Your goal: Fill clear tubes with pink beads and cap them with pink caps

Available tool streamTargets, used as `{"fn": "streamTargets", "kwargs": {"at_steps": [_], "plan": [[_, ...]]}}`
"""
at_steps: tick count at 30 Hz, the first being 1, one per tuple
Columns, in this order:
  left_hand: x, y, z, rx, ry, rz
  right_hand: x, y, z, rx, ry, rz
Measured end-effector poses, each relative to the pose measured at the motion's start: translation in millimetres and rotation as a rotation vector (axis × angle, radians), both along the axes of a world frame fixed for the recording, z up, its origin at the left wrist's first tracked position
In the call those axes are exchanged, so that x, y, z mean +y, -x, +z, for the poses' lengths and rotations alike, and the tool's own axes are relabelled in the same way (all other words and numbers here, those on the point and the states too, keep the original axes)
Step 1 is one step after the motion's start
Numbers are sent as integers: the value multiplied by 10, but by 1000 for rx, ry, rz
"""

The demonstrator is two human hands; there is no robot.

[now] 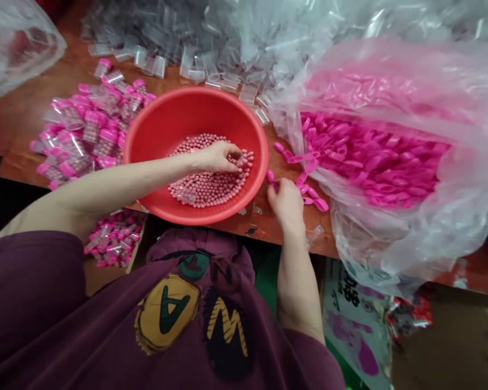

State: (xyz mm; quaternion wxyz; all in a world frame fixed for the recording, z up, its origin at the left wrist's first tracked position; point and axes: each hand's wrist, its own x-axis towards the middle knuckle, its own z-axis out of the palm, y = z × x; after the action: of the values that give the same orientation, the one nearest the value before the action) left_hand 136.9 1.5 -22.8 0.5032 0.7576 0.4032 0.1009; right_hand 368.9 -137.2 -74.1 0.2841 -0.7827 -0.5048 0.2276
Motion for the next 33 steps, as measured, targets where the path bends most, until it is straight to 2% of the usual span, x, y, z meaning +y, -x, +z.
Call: {"fn": "streamTargets", "kwargs": {"at_steps": [3,6,10,12,16,19,23,28,31,33], "plan": [[-51,191,201,-247,317,117,110,-161,36,182,-144,-80],[-160,430,390,-469,648,252,321,-160,183,396,-323,-139],[-359,674,493,-600,862,341,578,216,514,838,-605,-37],[-464,748,486,-652,915,354,640,526,661,916,-666,46],[-642,817,438,-766,915,414,650,1114,771,916,-637,236],[-714,841,418,-851,896,482,615,1310,723,821,-554,347],[-740,879,415,-891,883,503,580,1218,680,593,-479,340],[-760,885,413,-859,882,560,546,1069,780,366,-390,381],[-769,872,410,-841,903,600,510,1108,836,327,-424,355],[-769,874,406,-827,904,610,488,1143,850,335,-412,411]]}}
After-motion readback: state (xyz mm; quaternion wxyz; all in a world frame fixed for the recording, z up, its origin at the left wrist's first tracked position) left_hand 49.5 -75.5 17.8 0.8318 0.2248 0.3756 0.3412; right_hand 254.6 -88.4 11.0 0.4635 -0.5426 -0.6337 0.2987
